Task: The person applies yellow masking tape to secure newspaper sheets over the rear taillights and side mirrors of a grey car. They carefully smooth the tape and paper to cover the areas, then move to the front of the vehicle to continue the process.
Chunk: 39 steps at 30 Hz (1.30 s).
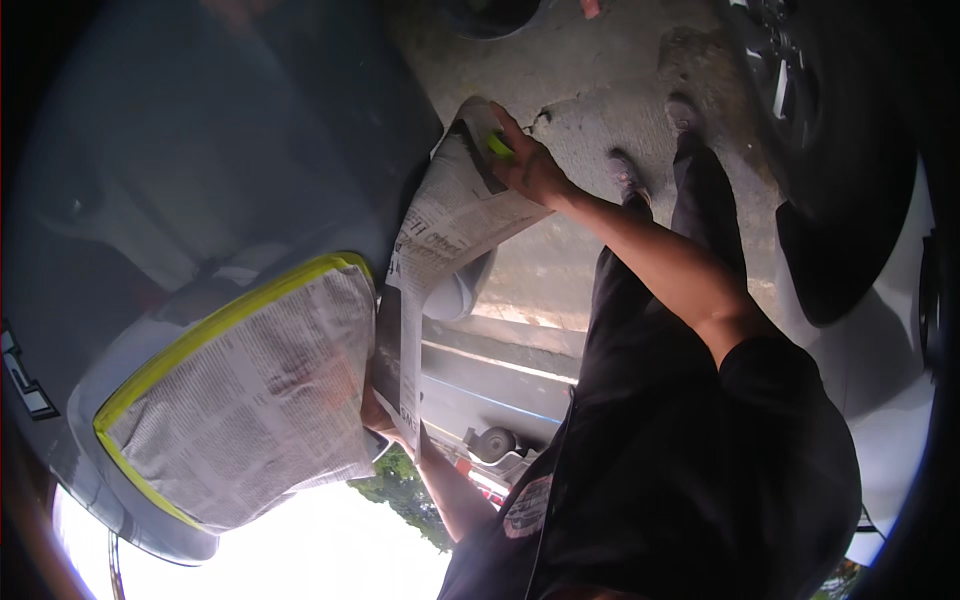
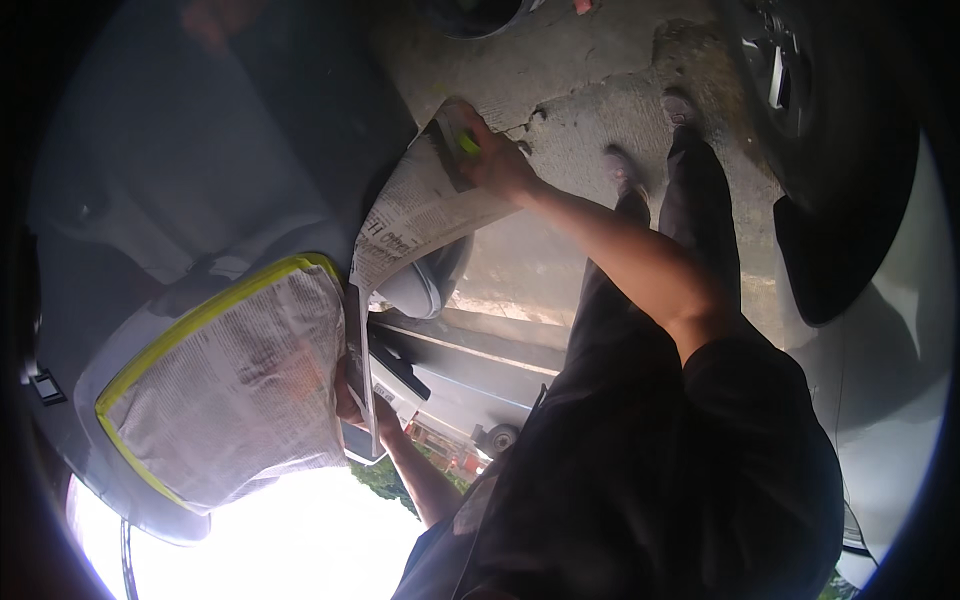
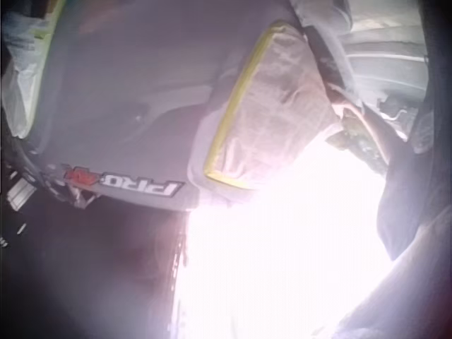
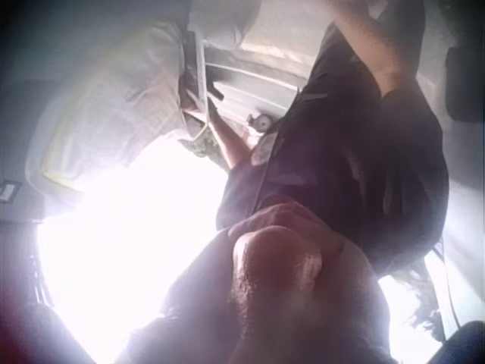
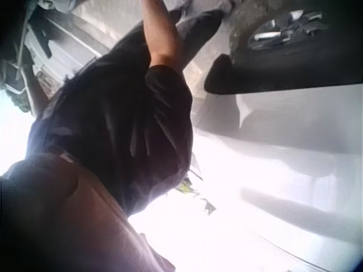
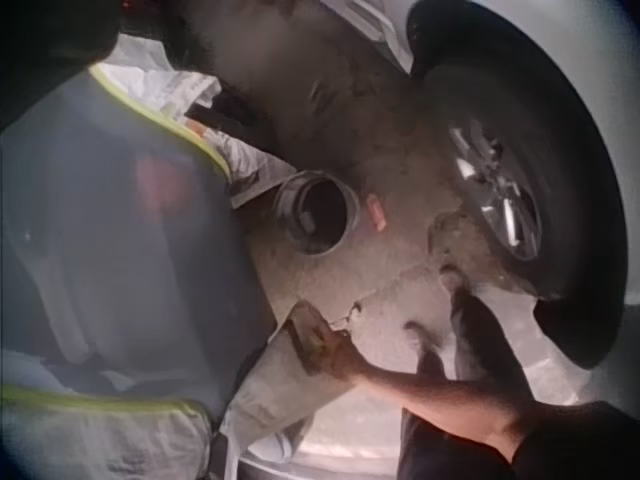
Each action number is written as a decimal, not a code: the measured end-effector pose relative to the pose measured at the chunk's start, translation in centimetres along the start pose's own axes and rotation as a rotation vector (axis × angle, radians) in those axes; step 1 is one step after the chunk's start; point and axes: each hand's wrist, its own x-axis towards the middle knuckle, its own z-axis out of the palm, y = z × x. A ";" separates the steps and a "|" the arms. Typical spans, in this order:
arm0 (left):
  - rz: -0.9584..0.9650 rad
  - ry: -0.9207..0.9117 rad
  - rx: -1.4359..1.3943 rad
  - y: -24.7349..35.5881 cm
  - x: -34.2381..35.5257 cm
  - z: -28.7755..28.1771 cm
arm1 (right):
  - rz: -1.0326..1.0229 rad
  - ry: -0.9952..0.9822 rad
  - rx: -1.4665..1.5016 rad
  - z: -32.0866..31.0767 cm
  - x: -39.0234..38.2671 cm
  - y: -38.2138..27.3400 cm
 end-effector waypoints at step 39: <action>0.233 0.186 0.421 0.5 2.2 0.4 | -0.257 0.273 1.138 6.4 19.0 17.2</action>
